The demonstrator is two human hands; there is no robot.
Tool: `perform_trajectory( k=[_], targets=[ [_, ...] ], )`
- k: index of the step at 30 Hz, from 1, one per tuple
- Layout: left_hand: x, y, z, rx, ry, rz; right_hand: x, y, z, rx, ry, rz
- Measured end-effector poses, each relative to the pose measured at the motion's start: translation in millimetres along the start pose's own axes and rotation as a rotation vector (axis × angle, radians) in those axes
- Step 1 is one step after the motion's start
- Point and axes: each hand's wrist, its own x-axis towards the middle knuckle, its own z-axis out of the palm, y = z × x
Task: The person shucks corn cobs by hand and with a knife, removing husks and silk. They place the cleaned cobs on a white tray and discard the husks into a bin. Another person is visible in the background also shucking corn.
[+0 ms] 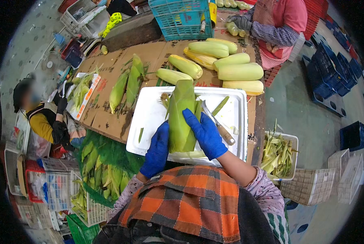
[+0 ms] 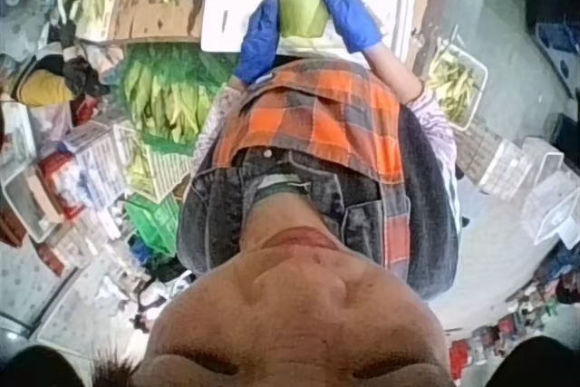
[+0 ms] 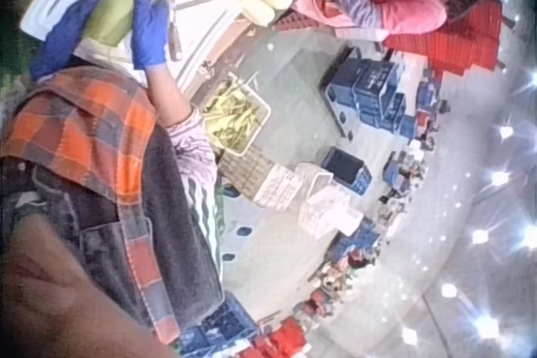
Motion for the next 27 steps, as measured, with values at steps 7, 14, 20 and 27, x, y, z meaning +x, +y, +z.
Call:
perform_trajectory(
  k=[7,14,20,27],
  targets=[
    [11,32,-1,-0.298,-0.167,-0.304,3,17,-7,-0.446,0.046,-0.015],
    [20,0,-13,-0.214,-0.165,-0.279,-1,15,0,-0.233,0.02,0.196],
    [24,0,-19,-0.253,-0.148,-0.258,4,18,-7,-0.015,-0.034,0.212],
    [24,14,-15,-0.404,-0.165,-0.306,3,11,-8,-0.013,-0.107,0.184]
  ],
)
